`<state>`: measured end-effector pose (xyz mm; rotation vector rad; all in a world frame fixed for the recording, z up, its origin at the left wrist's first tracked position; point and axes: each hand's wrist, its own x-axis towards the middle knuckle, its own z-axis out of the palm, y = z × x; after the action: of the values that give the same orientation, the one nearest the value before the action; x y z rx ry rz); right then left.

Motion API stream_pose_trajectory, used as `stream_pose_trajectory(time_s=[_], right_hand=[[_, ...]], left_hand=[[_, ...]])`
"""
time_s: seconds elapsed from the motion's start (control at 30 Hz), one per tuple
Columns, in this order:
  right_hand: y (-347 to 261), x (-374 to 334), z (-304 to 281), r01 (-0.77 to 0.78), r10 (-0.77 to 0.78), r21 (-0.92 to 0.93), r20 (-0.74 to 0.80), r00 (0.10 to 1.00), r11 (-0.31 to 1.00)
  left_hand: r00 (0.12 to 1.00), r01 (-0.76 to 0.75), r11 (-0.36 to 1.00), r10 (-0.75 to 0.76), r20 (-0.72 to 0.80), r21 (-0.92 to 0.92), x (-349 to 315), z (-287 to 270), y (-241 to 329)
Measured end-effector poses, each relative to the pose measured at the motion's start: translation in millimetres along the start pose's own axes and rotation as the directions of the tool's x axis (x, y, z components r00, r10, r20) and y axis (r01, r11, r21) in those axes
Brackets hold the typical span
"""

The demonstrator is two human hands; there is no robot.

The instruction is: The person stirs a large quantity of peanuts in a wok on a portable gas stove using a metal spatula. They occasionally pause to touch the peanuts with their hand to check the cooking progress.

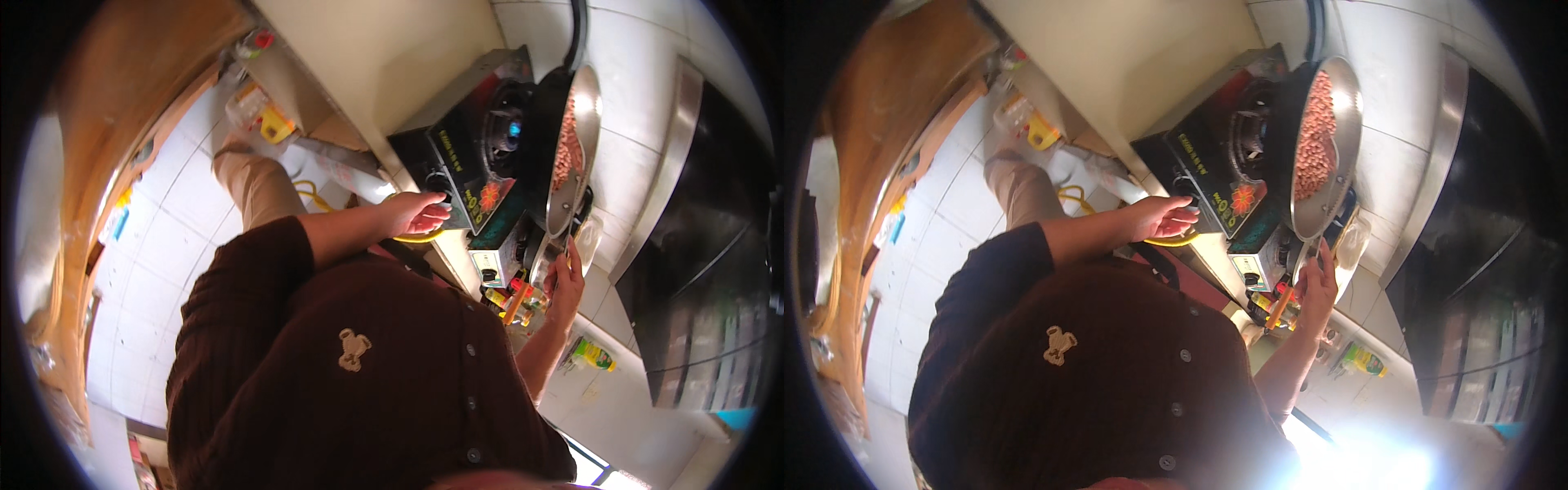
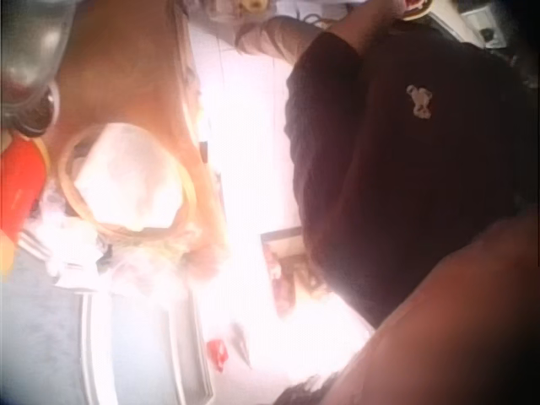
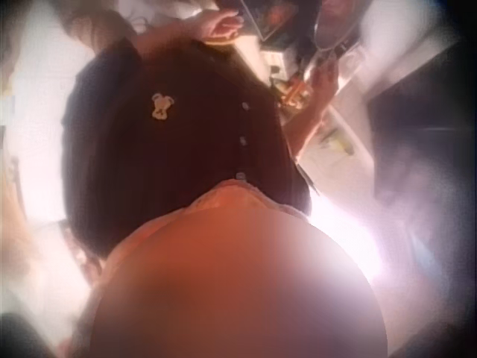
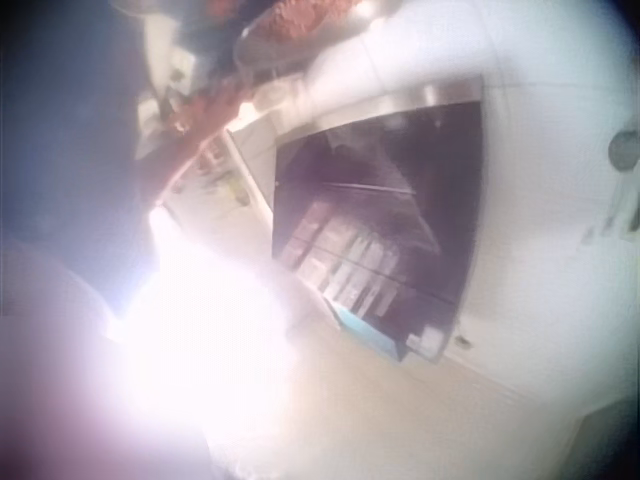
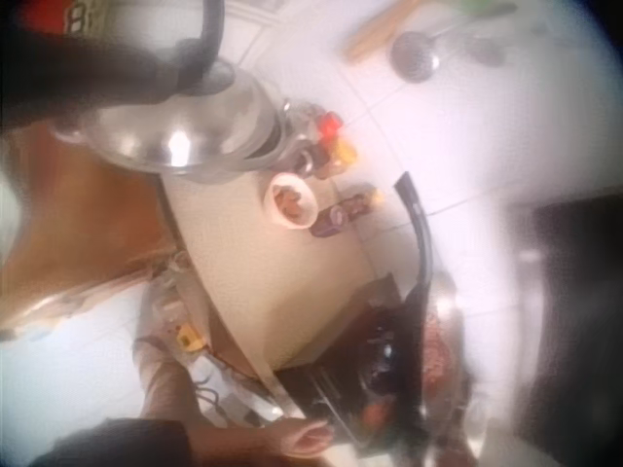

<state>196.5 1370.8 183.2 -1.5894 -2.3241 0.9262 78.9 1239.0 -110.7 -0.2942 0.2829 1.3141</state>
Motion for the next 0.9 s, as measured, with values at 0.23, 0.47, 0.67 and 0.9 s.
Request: stream_pose_trajectory(time_s=[0.23, 0.47, 0.67, 0.9], right_hand=[[8.4, 0.8, -5.7, -0.025, 0.025, 0.005, -0.030, 0.999, 1.000], [3.4, -1.4, -10.3, -0.028, 0.027, -0.018, -0.059, 0.998, 0.999], [3.6, 6.7, -10.0, -0.052, 0.047, -0.079, -0.072, 0.996, 0.996], [8.2, -1.2, -18.8, -0.050, 0.053, -0.155, 0.013, 0.999, 0.987]], left_hand=[[1.000, 0.008, 1.000, -0.008, -0.008, 0.030, -2.8, -0.6, 3.8], [1.000, 0.019, 1.000, -0.019, -0.001, 0.006, -4.1, -0.9, 5.2], [1.000, 0.008, 1.000, -0.008, 0.005, 0.010, -3.9, -0.9, 2.8], [1.000, -0.024, 1.000, 0.024, -0.020, 0.016, -4.6, 2.0, 1.7]])
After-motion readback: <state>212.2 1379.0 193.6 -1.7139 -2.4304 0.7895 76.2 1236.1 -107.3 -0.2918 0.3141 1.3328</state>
